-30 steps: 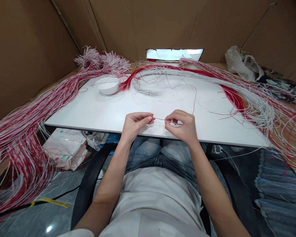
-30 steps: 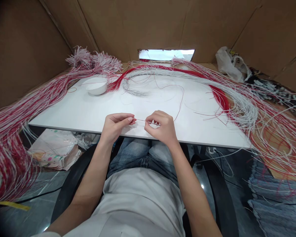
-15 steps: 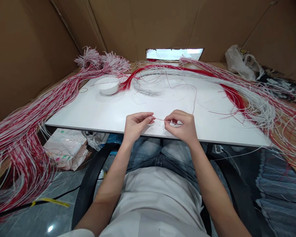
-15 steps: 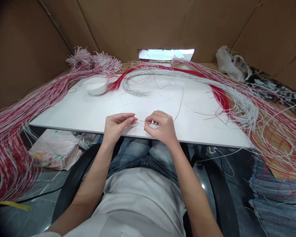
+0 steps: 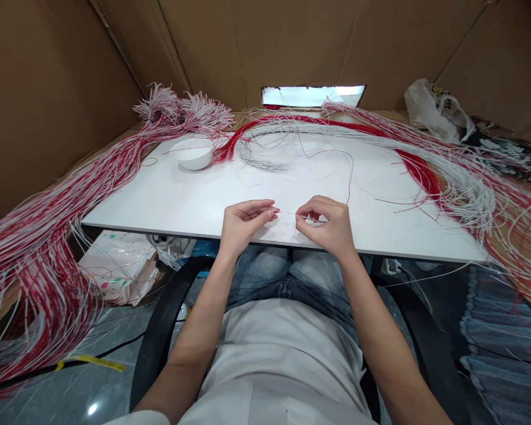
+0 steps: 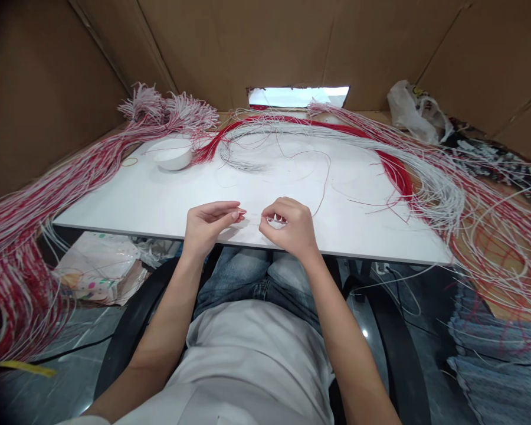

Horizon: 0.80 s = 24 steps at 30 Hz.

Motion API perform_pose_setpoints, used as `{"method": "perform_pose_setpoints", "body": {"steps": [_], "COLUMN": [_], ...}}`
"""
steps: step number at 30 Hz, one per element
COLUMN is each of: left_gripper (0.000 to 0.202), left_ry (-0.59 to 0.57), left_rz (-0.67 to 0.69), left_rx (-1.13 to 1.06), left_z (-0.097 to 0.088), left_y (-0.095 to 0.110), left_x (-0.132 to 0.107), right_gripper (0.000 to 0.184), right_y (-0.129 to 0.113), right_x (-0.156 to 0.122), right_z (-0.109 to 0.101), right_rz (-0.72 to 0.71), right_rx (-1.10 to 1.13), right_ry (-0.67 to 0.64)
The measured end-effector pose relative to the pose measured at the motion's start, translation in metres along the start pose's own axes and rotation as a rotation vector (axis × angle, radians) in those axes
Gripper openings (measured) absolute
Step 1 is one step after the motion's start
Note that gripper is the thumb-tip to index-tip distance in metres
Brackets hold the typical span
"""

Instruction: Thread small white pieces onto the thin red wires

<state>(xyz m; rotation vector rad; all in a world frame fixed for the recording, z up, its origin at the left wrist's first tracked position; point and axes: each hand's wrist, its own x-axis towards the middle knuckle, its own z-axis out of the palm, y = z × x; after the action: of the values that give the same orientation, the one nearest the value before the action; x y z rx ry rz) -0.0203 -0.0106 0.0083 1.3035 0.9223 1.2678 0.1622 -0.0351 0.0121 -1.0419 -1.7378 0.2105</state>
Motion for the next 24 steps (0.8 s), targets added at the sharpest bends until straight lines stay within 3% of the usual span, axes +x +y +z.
{"method": "perform_pose_setpoints", "body": {"steps": [24], "left_gripper": [0.024], "left_ry": [-0.049], "left_rz": [0.060], "left_rx": [0.039], "left_z": [0.0010], "left_y": [0.0028], "left_x": [-0.0023], "right_gripper": [0.012], "right_y": [0.0012], "right_x": [-0.0008], "right_z": [0.0000], "right_rz": [-0.004], "right_rx": [0.027], "right_ry": [-0.067]}}
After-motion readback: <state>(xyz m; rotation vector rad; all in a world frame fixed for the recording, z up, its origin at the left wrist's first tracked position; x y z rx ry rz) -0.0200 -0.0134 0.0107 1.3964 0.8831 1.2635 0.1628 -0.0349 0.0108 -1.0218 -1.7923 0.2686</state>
